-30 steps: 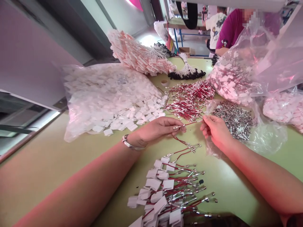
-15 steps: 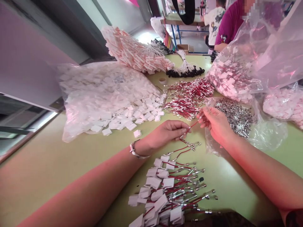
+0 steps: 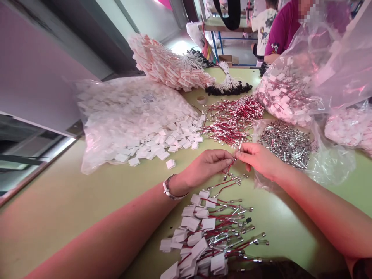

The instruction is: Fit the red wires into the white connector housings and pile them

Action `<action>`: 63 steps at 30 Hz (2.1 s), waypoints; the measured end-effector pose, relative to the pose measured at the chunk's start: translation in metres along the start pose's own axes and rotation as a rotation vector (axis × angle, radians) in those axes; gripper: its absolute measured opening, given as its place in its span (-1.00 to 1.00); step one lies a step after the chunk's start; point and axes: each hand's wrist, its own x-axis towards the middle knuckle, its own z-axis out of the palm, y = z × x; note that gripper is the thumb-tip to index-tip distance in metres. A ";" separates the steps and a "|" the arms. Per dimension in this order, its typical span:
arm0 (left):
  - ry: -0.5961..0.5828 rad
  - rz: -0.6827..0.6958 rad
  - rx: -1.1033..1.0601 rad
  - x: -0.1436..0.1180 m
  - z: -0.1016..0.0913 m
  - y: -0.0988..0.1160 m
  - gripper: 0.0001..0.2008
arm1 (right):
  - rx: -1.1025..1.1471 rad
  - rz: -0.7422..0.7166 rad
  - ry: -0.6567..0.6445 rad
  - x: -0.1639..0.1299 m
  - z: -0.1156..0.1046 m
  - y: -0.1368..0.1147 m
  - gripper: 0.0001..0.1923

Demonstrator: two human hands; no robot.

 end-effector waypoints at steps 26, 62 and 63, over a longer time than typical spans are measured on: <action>0.319 0.282 0.362 0.001 0.002 -0.008 -0.81 | -0.208 0.044 0.124 -0.008 0.028 -0.002 -0.66; 0.177 -0.013 -0.118 0.002 0.000 -0.004 -0.81 | 0.326 0.231 0.024 -0.007 0.023 0.004 -0.70; 0.183 -0.015 -0.101 0.002 0.000 -0.004 -0.81 | 0.339 0.231 0.013 -0.007 0.023 0.003 -0.70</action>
